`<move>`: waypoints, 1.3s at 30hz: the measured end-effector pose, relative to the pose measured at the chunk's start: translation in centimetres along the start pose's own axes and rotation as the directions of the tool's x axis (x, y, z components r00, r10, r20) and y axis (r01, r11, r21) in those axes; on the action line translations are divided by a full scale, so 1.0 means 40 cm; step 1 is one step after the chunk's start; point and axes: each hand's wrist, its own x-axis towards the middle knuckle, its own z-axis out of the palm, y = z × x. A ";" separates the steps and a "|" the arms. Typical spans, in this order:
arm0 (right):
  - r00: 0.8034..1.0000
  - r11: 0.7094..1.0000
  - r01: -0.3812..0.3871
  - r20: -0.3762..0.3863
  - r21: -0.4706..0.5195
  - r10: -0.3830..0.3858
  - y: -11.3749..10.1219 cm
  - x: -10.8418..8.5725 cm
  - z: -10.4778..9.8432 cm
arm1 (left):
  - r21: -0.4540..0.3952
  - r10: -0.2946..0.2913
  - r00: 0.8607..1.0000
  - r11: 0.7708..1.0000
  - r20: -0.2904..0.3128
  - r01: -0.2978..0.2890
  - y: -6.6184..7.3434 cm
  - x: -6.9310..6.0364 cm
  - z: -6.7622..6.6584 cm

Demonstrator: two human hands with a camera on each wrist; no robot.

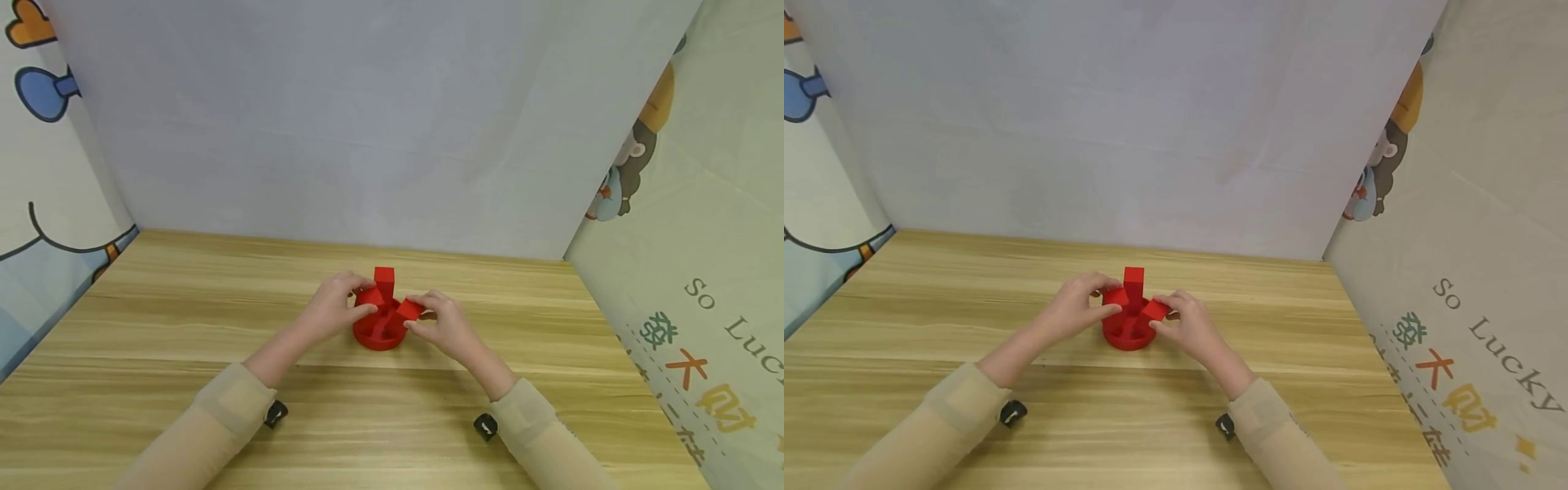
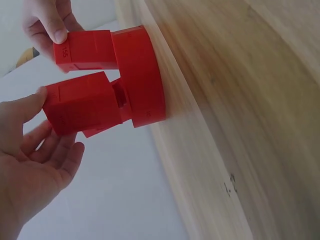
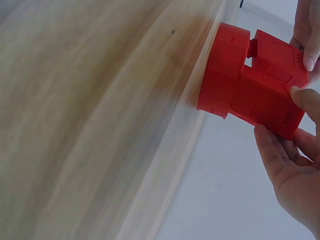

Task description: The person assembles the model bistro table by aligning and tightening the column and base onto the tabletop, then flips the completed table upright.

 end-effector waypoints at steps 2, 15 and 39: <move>1.000 1.000 0.000 0.000 -0.001 0.000 0.000 0.000 0.000 | 0.001 0.042 0.999 0.999 0.026 -0.042 -0.005 -0.002 -0.004; 1.000 1.000 0.005 -0.004 -0.006 -0.005 0.000 -0.001 0.001 | 0.007 0.090 0.991 0.996 0.101 -0.091 -0.013 -0.012 -0.014; 1.000 1.000 0.011 -0.004 -0.003 -0.011 0.001 -0.004 0.001 | 0.001 -0.154 0.985 0.988 -0.078 0.154 0.032 -0.004 0.048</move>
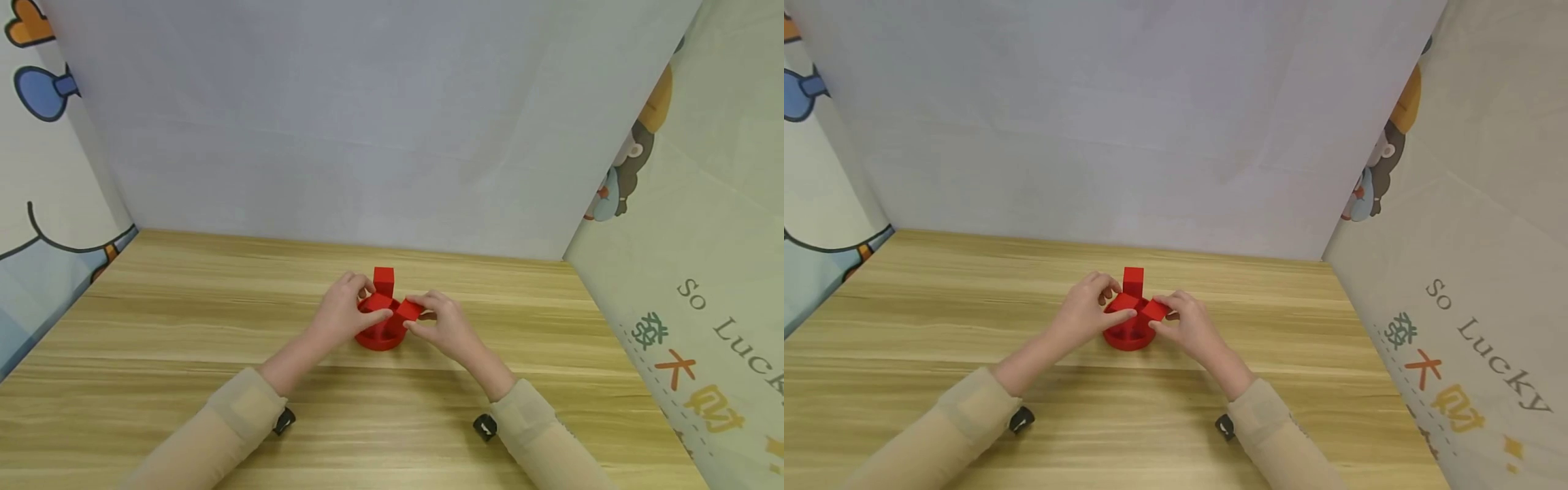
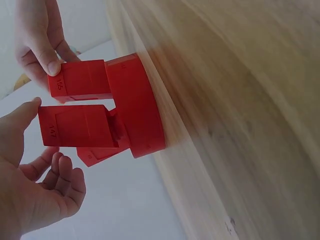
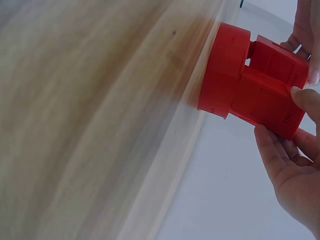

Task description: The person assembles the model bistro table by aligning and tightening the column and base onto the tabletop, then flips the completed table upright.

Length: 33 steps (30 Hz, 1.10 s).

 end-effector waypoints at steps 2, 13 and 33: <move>1.000 1.000 0.003 -0.001 0.000 -0.003 -0.001 -0.001 -0.002 | -0.001 0.010 1.000 1.000 0.019 -0.010 -0.002 0.000 -0.005; 1.000 1.000 0.015 0.019 0.006 -0.015 0.007 -0.028 -0.013 | 0.016 0.101 0.988 0.995 0.115 -0.103 -0.004 -0.035 -0.019; 0.999 0.999 -0.007 0.035 0.037 0.006 0.005 -0.041 -0.020 | -0.035 0.256 0.938 0.966 0.234 -0.255 -0.052 -0.049 -0.065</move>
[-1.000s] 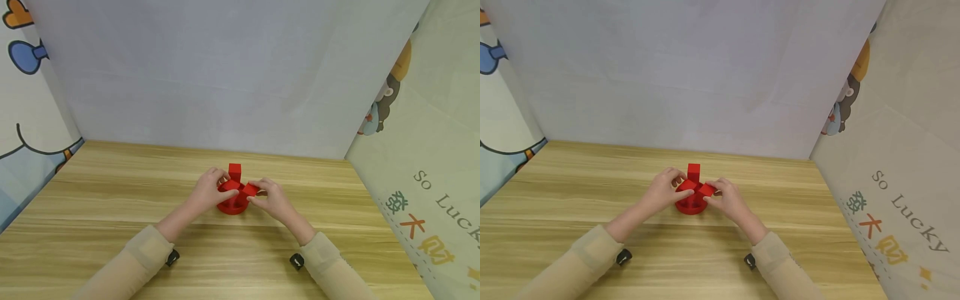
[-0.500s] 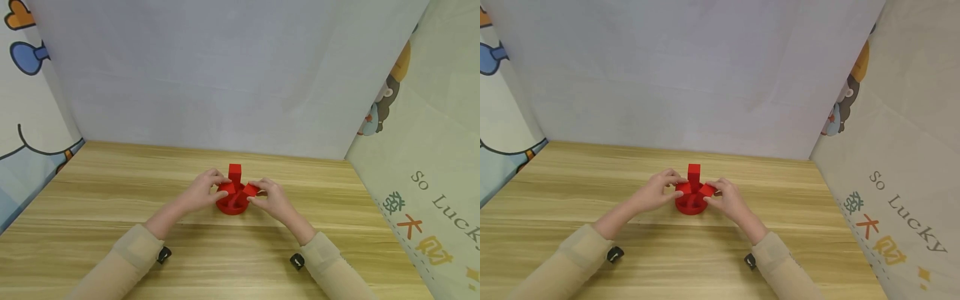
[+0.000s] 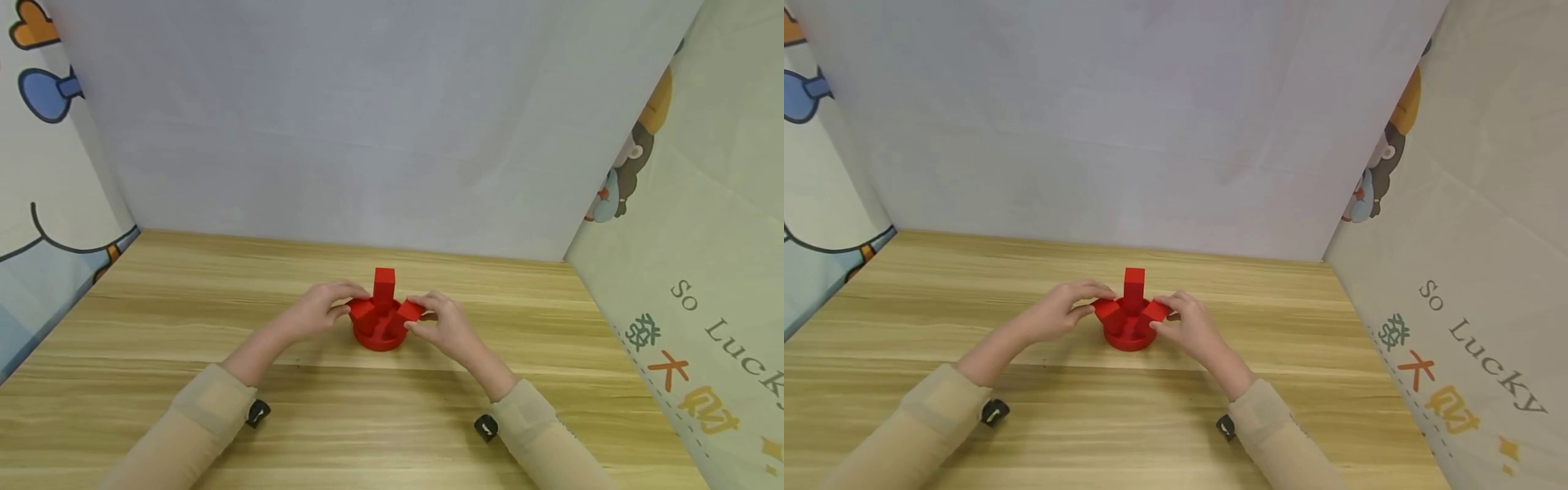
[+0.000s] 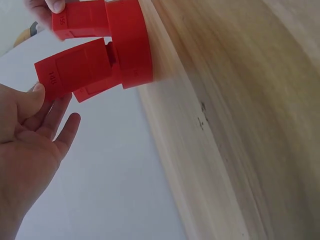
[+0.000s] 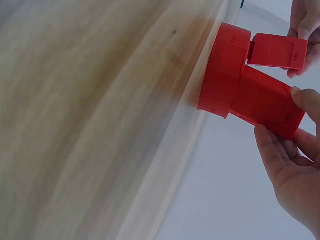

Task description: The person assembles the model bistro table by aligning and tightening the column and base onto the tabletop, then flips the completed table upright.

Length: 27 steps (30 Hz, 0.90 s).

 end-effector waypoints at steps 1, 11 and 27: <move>1.000 1.000 -0.002 0.000 -0.001 0.002 0.001 0.000 0.000 | -0.001 -0.001 1.000 1.000 -0.003 0.001 -0.001 -0.001 0.001; 1.000 1.000 0.009 -0.001 -0.016 -0.009 -0.001 -0.003 0.002 | -0.034 -0.110 0.979 0.994 -0.171 0.106 0.017 -0.006 0.029; 1.000 1.000 0.014 -0.009 0.007 -0.014 -0.002 -0.003 0.005 | 0.018 -0.047 0.981 0.999 -0.188 0.051 0.003 -0.012 0.032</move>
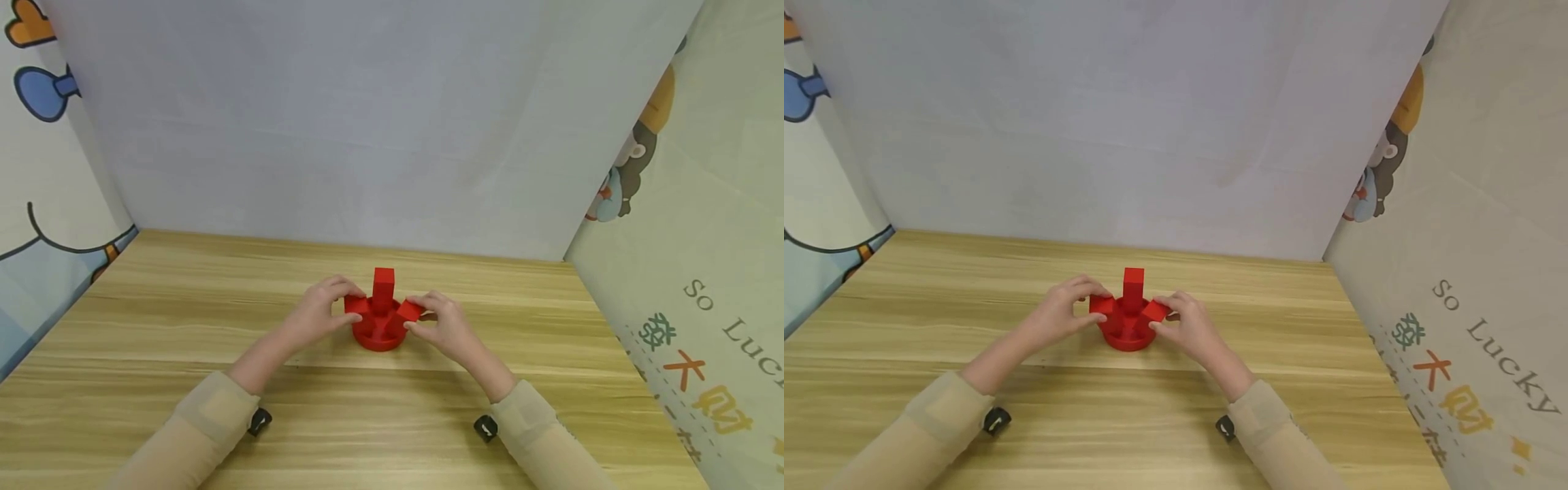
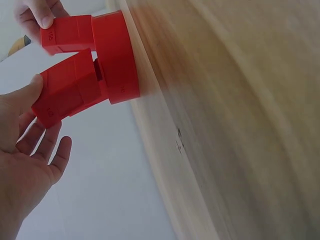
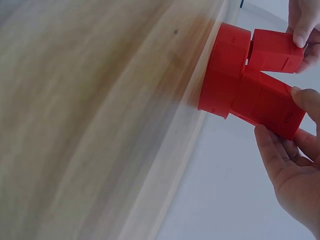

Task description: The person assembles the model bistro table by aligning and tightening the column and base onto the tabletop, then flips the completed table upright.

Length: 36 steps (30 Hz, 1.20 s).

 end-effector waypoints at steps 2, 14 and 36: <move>1.000 1.000 -0.003 0.000 -0.001 0.003 0.000 0.000 0.000 | 0.004 0.026 1.000 1.000 0.009 -0.026 -0.004 0.002 -0.003; 1.000 1.000 -0.002 0.000 -0.017 0.002 0.001 0.000 0.000 | -0.004 0.066 0.997 0.998 0.034 -0.065 -0.013 0.010 -0.008; 1.000 1.000 0.005 0.000 -0.022 -0.005 0.005 0.001 -0.001 | -0.051 -0.231 0.957 0.973 -0.174 0.226 0.014 0.009 0.028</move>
